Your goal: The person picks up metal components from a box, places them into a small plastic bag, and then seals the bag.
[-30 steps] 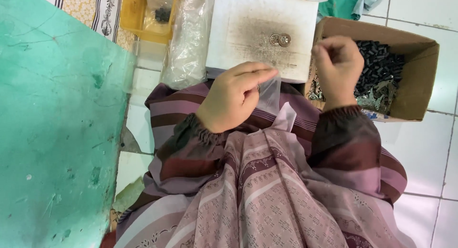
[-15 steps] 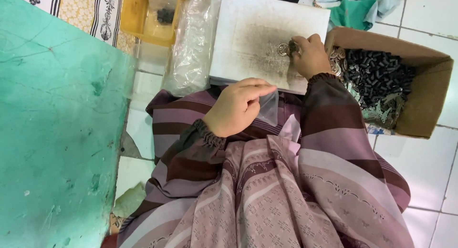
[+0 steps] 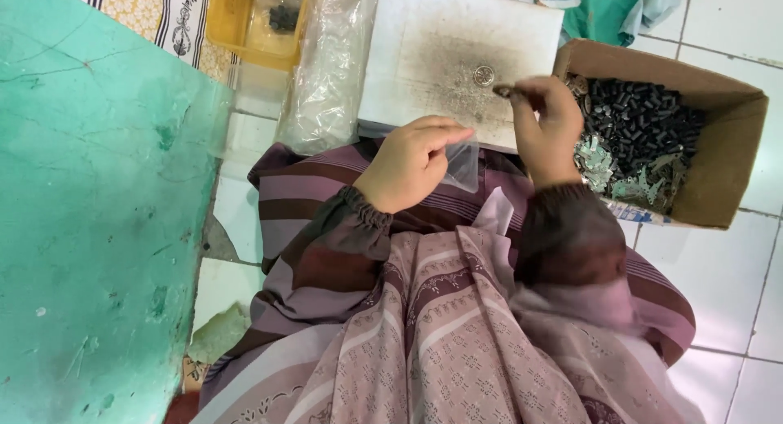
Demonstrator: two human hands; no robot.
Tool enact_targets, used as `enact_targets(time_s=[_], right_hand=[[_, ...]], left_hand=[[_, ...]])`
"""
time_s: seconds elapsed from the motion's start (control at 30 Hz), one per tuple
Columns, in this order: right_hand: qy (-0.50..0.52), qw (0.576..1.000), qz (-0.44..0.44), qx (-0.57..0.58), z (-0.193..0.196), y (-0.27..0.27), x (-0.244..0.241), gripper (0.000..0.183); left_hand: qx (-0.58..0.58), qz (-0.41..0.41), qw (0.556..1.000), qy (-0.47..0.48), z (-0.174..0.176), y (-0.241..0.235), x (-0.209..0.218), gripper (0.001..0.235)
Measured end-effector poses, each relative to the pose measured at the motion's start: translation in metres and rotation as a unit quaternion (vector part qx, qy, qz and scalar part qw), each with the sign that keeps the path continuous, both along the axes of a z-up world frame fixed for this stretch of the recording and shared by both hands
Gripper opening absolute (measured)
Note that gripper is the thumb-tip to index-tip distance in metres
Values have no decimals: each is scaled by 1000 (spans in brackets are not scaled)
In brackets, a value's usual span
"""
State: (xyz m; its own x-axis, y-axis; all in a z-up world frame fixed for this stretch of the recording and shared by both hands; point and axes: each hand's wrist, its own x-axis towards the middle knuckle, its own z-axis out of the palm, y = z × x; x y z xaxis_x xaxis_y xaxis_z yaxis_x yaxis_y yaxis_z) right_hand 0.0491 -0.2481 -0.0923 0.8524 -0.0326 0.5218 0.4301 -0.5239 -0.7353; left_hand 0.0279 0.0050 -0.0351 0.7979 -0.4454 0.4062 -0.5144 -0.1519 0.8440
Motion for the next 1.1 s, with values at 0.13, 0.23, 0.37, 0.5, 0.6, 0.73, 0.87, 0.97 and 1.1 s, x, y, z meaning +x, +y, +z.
enact_targets(time_s=[0.13,0.23,0.37,0.5,0.6,0.73,0.87,0.97,1.1], right_hand=[[-27,987,135,77,73,23,-51,16],[-63,979,174,-89,99,31,-62,19],[-59,962,168,-206,118,39,-70,17],[-59,970,159,-173,113,29,-63,20],[-20,996,65,-60,83,4,-46,17],[-13,999,-14,28,4,-23,4,12],[164,976,-61,-129,-53,-28,49,13],[213,951,-58,-215,-74,-28,65,19],[247,919,-33,-306,-60,-14,78,37]], left_hand=[[13,-12,1000,-7,1,-6,-3,41],[8,-7,1000,-8,8,-12,-10,37],[14,-16,1000,-14,3,-10,-15,37],[7,-13,1000,-18,-6,-9,-12,36],[-2,-21,999,-24,46,0,-23,44],[4,-16,998,-64,46,5,-8,46],[-7,-13,999,-49,53,9,-2,45],[-10,0,999,-35,53,14,-1,46],[-11,-1,1000,5,38,24,5,48]])
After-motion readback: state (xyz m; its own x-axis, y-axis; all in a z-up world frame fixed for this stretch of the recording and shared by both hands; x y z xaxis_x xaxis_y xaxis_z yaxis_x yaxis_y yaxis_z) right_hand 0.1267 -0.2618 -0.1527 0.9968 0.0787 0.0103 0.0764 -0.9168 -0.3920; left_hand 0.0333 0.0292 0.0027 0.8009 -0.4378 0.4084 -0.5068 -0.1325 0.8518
